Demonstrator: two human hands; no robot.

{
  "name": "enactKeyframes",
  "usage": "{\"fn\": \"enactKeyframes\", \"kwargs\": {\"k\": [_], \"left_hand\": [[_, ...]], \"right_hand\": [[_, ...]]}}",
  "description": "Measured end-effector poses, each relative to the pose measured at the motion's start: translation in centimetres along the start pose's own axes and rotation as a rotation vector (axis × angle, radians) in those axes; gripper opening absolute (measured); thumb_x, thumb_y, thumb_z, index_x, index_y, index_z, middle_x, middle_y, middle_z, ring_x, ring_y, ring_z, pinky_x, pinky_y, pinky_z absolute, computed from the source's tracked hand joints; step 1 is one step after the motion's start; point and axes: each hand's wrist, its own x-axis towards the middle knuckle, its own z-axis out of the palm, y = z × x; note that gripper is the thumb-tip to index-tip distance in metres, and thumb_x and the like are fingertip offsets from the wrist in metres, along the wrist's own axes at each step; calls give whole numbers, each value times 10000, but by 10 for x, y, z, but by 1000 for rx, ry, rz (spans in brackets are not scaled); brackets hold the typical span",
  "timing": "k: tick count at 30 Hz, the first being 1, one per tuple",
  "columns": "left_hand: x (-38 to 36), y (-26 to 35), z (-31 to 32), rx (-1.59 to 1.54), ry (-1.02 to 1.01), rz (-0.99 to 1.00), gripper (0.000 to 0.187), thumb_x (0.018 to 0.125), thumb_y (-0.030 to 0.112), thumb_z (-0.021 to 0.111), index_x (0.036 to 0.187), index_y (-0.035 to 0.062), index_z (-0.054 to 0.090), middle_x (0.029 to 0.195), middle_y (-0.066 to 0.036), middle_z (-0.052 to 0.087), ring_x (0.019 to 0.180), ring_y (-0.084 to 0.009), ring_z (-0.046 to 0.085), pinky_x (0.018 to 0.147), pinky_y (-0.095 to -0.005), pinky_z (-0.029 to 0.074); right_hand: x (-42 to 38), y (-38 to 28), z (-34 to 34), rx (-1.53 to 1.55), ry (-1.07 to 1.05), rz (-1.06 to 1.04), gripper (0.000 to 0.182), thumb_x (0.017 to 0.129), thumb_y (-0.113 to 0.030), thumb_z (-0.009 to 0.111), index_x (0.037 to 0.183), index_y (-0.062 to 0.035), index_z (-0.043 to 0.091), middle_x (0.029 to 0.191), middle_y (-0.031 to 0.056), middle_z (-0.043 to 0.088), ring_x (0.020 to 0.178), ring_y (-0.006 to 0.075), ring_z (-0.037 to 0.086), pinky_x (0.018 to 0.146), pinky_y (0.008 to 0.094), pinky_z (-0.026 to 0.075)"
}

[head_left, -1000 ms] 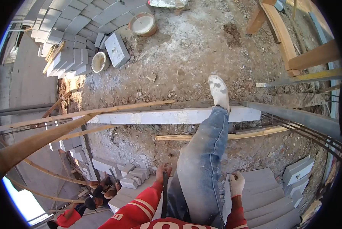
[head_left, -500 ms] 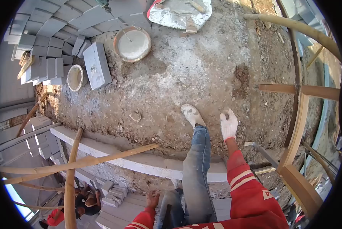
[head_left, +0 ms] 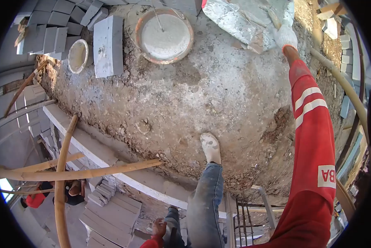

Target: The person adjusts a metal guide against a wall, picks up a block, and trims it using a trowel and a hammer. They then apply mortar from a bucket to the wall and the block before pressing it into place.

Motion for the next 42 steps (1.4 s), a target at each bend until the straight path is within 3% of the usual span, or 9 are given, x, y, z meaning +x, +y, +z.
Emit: {"fn": "enactKeyframes", "kwargs": {"k": [8, 11, 14, 18, 25, 27, 31, 38, 42], "left_hand": [[2, 13, 19, -99, 57, 148, 363, 814, 213, 754, 1133, 64, 663, 1077, -208, 665, 953, -331, 679, 806, -405, 575], [20, 16, 21, -252, 97, 187, 431, 827, 216, 753, 1204, 57, 618, 1077, -221, 658, 939, -323, 692, 786, -409, 579], [57, -5, 36, -272, 53, -21, 729, 801, 315, 794, 1384, 45, 448, 1181, -239, 620, 978, -351, 672, 827, -438, 553], [118, -27, 77, -488, 297, 48, 1080, 742, 372, 846, 1528, -14, 212, 1450, -304, 380, 1307, -442, 420, 1091, -478, 383], [152, 14, 91, -461, 306, 203, 1212, 758, 421, 841, 1548, -72, 67, 1541, -302, 246, 1372, -457, 292, 1164, -490, 252], [154, 18, 102, -463, 320, 204, 1206, 776, 439, 824, 1548, -81, 56, 1551, -317, 219, 1396, -469, 267, 1178, -488, 215], [155, 21, 115, -478, 419, 243, 1142, 820, 376, 794, 1547, -87, 45, 1542, -323, 226, 1272, -462, 342, 1133, -507, 227], [151, -3, 101, -872, 189, 248, 1050, 833, 284, 783, 1576, 22, 89, 1424, -309, 326, 1190, -495, 393, 1055, -514, 352], [132, -58, 99, -951, 172, 346, 814, 843, 220, 750, 1516, 45, 328, 1317, -254, 446, 1167, -438, 465, 1014, -462, 401]], "right_hand": [[62, 15, 48, -140, 118, -256, 584, 969, -430, 434, 866, 71, 715, 875, 326, 667, 898, 494, 657, 834, 545, 500], [56, 34, 51, -147, 12, -269, 614, 1016, -483, 414, 1079, 70, 674, 1097, 282, 684, 1021, 443, 657, 884, 510, 507], [0, 47, 45, 1082, -62, -9, 502, 1047, -408, 445, 1258, 13, 617, 1226, 149, 681, 1103, 314, 648, 949, 445, 511], [-119, 85, 42, 1457, -272, 212, 493, 1031, -329, 544, 1437, -54, 496, 1407, 88, 555, 1246, 208, 555, 1084, 392, 420], [-515, -78, -64, 1271, -467, 447, 535, 994, -319, 611, 1443, -63, 475, 1363, 30, 554, 1072, 158, 598, 951, 325, 460], [-574, -74, -63, 1258, -1048, 216, 622, 970, -349, 634, 1473, -43, 432, 1270, 30, 559, 1021, 137, 575, 872, 269, 468], [-673, -120, -70, 980, -1096, 31, 789, 895, -453, 706, 1448, 33, 424, 970, 32, 604, 711, 73, 530, 599, 195, 411], [-745, -149, -80, 822, -1192, -82, 921, 874, -570, 655, 1473, 69, 373, 1165, 106, 584, 702, 68, 541, 551, 197, 403], [-800, -222, -106, 533, -1463, -191, 829, 873, -275, 704, 1522, 30, 289, 1201, 126, 579, 821, 111, 574, 646, 241, 494]]}}
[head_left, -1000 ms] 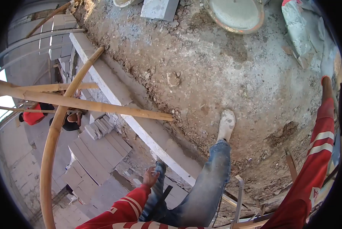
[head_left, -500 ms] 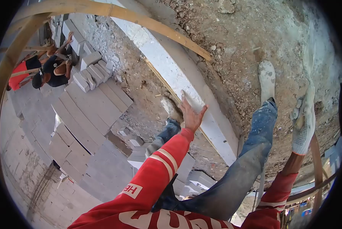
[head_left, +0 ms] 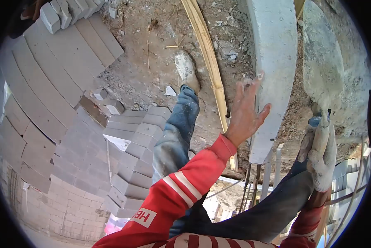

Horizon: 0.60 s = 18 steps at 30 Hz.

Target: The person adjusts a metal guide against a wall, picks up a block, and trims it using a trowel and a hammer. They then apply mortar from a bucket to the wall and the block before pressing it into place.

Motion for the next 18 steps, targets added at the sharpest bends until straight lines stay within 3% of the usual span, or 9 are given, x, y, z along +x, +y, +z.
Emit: {"fn": "enactKeyframes", "kwargs": {"k": [1, 3, 6, 8, 11, 14, 16, 17, 18], "left_hand": [[-13, -12, -9, 36, 42, 36, 684, 861, 218, 737, 1447, 32, 437, 1235, -197, 533, 1165, -347, 524, 1014, -431, 412], [-37, -19, -39, -269, -113, -309, 602, 911, 269, 722, 1409, 24, 486, 1261, -124, 578, 1142, -249, 563, 1002, -384, 427], [-74, -41, -59, -817, -208, -424, 544, 986, 366, 640, 1401, 39, 512, 1322, -68, 582, 1135, -182, 585, 969, -341, 459], [-88, -36, -75, -1165, -225, -770, 514, 1038, 409, 533, 1405, 49, 518, 1319, -61, 600, 1151, -176, 597, 945, -339, 497], [-94, -58, -91, -1531, 92, -804, 438, 1049, 350, 518, 1333, 21, 564, 1189, -62, 647, 1003, -138, 647, 894, -320, 545], [-86, -98, -111, -1246, 82, -604, 375, 1039, 285, 542, 1283, 4, 588, 1141, -52, 655, 956, -130, 652, 836, -300, 550], [-85, -112, -117, -1147, 91, -651, 308, 1027, 225, 557, 1244, 14, 609, 1095, -48, 660, 947, -130, 655, 796, -273, 542], [-83, -113, -125, -1178, 153, -765, 291, 1024, 230, 560, 1230, 33, 617, 1087, -47, 663, 947, -127, 654, 775, -264, 535], [-81, -117, -132, -1206, 214, -872, 275, 1021, 235, 564, 1216, 51, 624, 1079, -47, 667, 947, -125, 652, 755, -254, 529]], "right_hand": [[0, -5, 15, -46, -69, 74, 806, 871, -204, 691, 1528, 13, 276, 1183, 119, 577, 834, 122, 579, 667, 253, 509], [1, -11, 56, -14, -121, 167, 754, 882, -123, 664, 1519, -6, 279, 1149, 109, 574, 856, 137, 589, 701, 270, 522], [14, -13, 127, 70, -283, 260, 647, 922, -131, 630, 1472, -5, 313, 1098, 90, 585, 865, 164, 600, 758, 293, 518], [24, 14, 178, -203, -269, -59, 568, 955, -184, 608, 1426, 15, 362, 1032, 134, 621, 844, 234, 630, 771, 333, 521], [40, 32, 225, -451, -336, -251, 531, 971, -237, 588, 1400, 16, 401, 1029, 199, 636, 885, 325, 649, 818, 383, 516], [55, 38, 254, -525, -453, -223, 458, 979, -262, 583, 1329, 17, 487, 1047, 241, 629, 939, 357, 656, 836, 403, 507], [69, 52, 266, -658, -587, -220, 376, 998, -262, 559, 1253, 15, 558, 1012, 218, 643, 898, 351, 646, 819, 395, 505], [77, 56, 271, -476, -609, -242, 346, 1002, -280, 570, 1119, 41, 624, 953, 189, 654, 830, 286, 636, 777, 382, 503], [91, 62, 271, -395, -580, -56, 348, 998, -287, 580, 1091, 43, 639, 921, 167, 660, 799, 242, 622, 755, 372, 501]]}}
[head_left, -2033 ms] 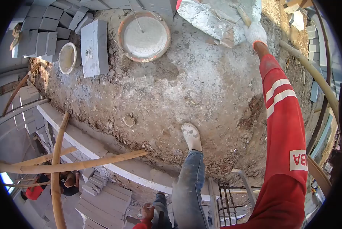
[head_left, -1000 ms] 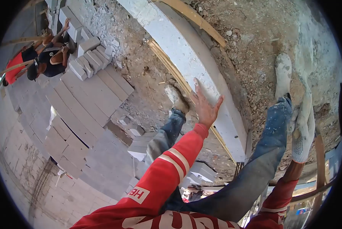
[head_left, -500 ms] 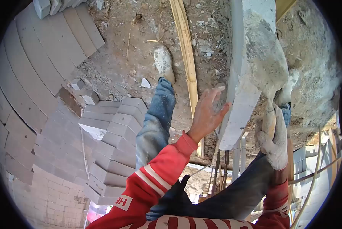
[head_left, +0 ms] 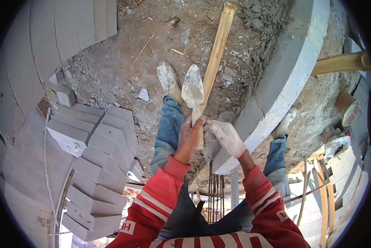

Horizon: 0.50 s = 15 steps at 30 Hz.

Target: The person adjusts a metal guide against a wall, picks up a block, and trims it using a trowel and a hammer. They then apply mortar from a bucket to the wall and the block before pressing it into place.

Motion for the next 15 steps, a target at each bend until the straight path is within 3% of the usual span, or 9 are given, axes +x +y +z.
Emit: {"fn": "enactKeyframes", "kwargs": {"k": [1, 2, 3, 5, 9, 15], "left_hand": [[15, -6, -13, 74, 52, 112, 227, 998, 272, 607, 1154, 107, 617, 943, -24, 663, 791, -125, 659, 623, -264, 532], [20, -16, -26, 52, 62, 115, 227, 998, 272, 607, 1154, 107, 617, 943, -24, 663, 791, -125, 659, 623, -264, 532], [13, 0, -29, -87, 79, 45, 208, 986, 289, 623, 1114, 126, 600, 871, -12, 637, 697, -129, 639, 550, -273, 512], [18, 11, -34, -351, 129, -32, 198, 959, 318, 658, 1024, 168, 545, 713, 10, 543, 478, -124, 540, 400, -284, 441], [31, 18, -37, -408, 151, 8, 224, 965, 288, 633, 1065, 136, 504, 732, -4, 543, 517, -104, 523, 430, -268, 437], [25, 35, -22, -428, 164, 56, 238, 990, 299, 587, 1113, 115, 500, 758, -26, 553, 535, -116, 539, 446, -272, 447]], "right_hand": [[13, 5, -5, 126, 5, 155, 352, 994, -294, 591, 1063, 45, 654, 890, 145, 665, 767, 199, 609, 733, 361, 499], [31, 10, -6, -91, 231, 166, 331, 968, -285, 620, 1037, 33, 680, 820, 113, 672, 723, 134, 591, 707, 335, 500], [54, 23, -10, -379, 407, 109, 284, 942, -250, 629, 1041, 9, 689, 754, 109, 661, 673, 161, 592, 699, 327, 504], [95, 38, -16, -562, 511, 127, 194, 899, -183, 625, 993, -24, 684, 771, 149, 679, 713, 258, 662, 708, 362, 521], [182, 47, -19, -864, 471, -148, 215, 863, -114, 584, 1065, -72, 646, 877, 220, 686, 830, 419, 667, 732, 477, 528], [280, 31, -11, -1104, 365, -222, 276, 843, -197, 619, 1064, -38, 663, 964, 199, 692, 933, 385, 666, 821, 471, 528]]}}
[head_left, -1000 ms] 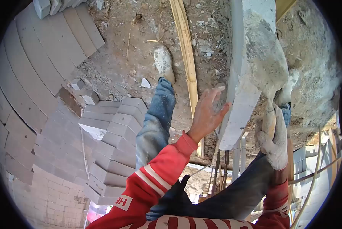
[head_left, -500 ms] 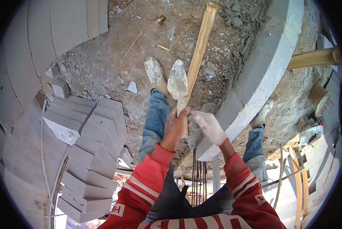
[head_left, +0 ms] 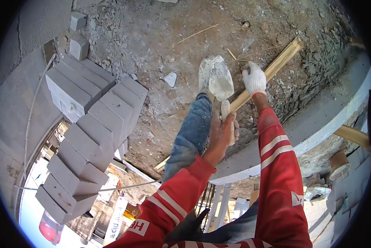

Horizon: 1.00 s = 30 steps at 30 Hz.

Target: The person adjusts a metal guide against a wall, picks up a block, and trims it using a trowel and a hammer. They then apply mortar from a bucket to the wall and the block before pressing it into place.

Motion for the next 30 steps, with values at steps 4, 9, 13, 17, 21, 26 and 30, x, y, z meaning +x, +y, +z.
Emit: {"fn": "enactKeyframes", "kwargs": {"k": [4, 9, 13, 17, 21, 26, 30], "left_hand": [[-1, 6, -3, -49, -4, -44, 300, 1003, 345, 563, 1176, 106, 508, 772, -39, 566, 520, -126, 537, 441, -276, 444], [4, 11, -8, -90, -16, 19, 373, 1011, 414, 544, 1127, 62, 498, 679, -24, 523, 448, -124, 502, 389, -275, 402], [4, 6, -4, -71, -21, -7, 321, 1008, 391, 548, 1094, 82, 550, 681, -38, 537, 465, -133, 491, 411, -274, 400], [3, -11, -2, 210, -102, 223, 336, 1009, 349, 536, 1051, 17, 561, 679, -62, 569, 465, -154, 541, 407, -327, 410], [-8, -32, 2, 528, -162, 659, 387, 1001, 349, 533, 943, -11, 661, 690, -80, 623, 544, -140, 600, 494, -324, 475], [-61, -14, -4, 639, -332, 351, 402, 975, 377, 564, 904, -10, 646, 737, -130, 651, 665, -253, 663, 650, -387, 500], [-92, -24, -29, 633, -92, 619, 308, 926, 324, 630, 910, 19, 669, 793, -138, 691, 776, -286, 680, 691, -409, 509]], "right_hand": [[12, -21, 9, 138, -136, 54, 284, 873, -274, 614, 990, -31, 703, 889, 195, 704, 829, 416, 655, 762, 448, 522], [-51, -56, -33, 695, -421, 504, 604, 965, -547, 554, 1032, 34, 708, 838, 133, 726, 694, 212, 636, 687, 337, 507], [-123, -80, -81, 1078, -473, 499, 603, 1007, -527, 529, 1122, 45, 684, 907, 35, 680, 774, 114, 588, 725, 278, 496], [-149, -72, -85, 1279, -492, 543, 426, 1032, -374, 553, 1184, 13, 649, 1051, 53, 674, 930, 124, 600, 844, 280, 499], [-160, -77, -115, 1326, -388, 468, 339, 1030, -308, 563, 1171, -6, 622, 1086, 83, 692, 932, 130, 624, 812, 277, 516], [-194, -77, -180, 1019, -166, 510, 147, 949, -152, 603, 1023, -42, 537, 817, 46, 618, 662, 127, 598, 590, 296, 505], [-230, -85, -229, 748, -190, 424, 153, 827, -70, 627, 887, -42, 490, 662, 38, 527, 496, 144, 537, 447, 318, 445]]}}
